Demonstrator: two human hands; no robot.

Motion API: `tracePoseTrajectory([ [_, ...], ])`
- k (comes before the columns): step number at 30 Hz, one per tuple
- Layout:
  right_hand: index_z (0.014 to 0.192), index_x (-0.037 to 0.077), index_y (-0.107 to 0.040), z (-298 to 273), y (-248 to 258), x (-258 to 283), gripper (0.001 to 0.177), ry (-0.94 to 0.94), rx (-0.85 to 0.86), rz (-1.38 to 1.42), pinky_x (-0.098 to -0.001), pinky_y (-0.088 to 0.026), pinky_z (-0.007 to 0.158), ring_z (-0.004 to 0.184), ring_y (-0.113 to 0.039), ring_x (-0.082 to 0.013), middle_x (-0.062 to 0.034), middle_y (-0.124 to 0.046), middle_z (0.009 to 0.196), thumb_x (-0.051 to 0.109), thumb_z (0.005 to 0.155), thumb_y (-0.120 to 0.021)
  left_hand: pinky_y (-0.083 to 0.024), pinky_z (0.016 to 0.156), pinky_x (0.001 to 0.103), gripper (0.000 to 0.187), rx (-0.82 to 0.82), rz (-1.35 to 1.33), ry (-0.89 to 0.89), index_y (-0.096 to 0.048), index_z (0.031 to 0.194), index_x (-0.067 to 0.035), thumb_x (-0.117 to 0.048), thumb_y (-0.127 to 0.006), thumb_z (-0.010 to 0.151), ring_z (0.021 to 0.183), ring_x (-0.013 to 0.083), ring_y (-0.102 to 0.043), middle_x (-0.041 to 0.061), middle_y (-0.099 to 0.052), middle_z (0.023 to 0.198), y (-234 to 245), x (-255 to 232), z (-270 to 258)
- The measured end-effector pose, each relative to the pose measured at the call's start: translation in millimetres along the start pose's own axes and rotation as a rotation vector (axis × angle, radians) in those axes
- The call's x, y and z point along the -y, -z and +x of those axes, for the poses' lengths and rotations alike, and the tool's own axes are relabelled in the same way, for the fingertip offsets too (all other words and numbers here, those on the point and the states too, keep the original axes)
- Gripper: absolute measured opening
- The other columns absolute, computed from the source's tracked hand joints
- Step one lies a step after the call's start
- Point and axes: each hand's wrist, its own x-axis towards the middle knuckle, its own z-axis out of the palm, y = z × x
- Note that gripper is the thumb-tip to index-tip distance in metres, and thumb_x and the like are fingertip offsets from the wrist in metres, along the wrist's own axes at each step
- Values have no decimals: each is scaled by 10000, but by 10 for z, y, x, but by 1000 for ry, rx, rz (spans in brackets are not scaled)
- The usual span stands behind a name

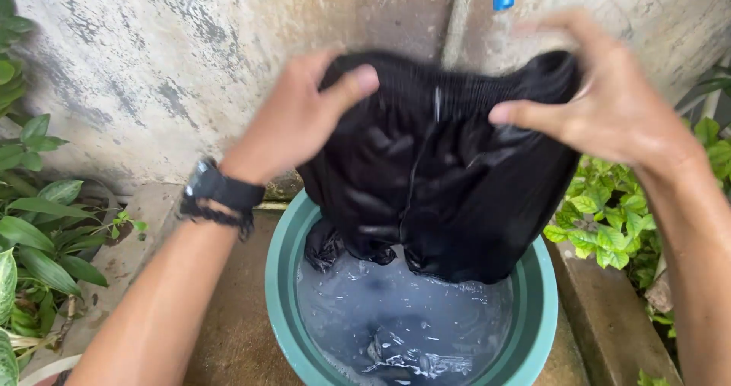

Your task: Hand-washing a dark garment in a plastic basin with soapy water.

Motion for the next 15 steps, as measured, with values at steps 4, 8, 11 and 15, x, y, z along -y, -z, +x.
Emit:
tracePoseTrajectory([
  [4,1070,126,-737,-303,-637,-321,362,-271,519,-86,-419,-577,890,913,-761,-247,-107,-800,959,427,868,-734,-537,757,506,379,316,180,170,-661,1113,-59,-405,-624,962,890,421,-682,200,-713,941,-584,167,-588],
  [8,1185,88,-671,-1084,-1930,-1289,411,-151,737,-21,-443,-498,986,1101,-680,-335,-172,-728,1141,364,883,-699,-539,705,537,214,625,347,201,-679,971,-82,-287,-678,910,810,404,-690,178,-712,852,-1479,1131,-1769],
  [11,1284,63,-605,-1784,-2567,-1804,492,-205,796,-42,-466,-463,1017,1182,-616,-396,-212,-668,1248,378,913,-682,-559,703,515,195,785,455,80,-683,951,-67,-211,-693,820,802,374,-708,172,-720,815,-2008,1504,-2527],
  [15,1291,10,-593,-2121,-2928,-2170,447,-206,709,-87,-466,-455,1040,1221,-589,-427,-263,-631,1298,308,958,-594,-567,762,485,166,768,540,176,-668,1054,-65,-113,-599,911,893,336,-719,147,-735,901,-2299,1683,-2804],
])
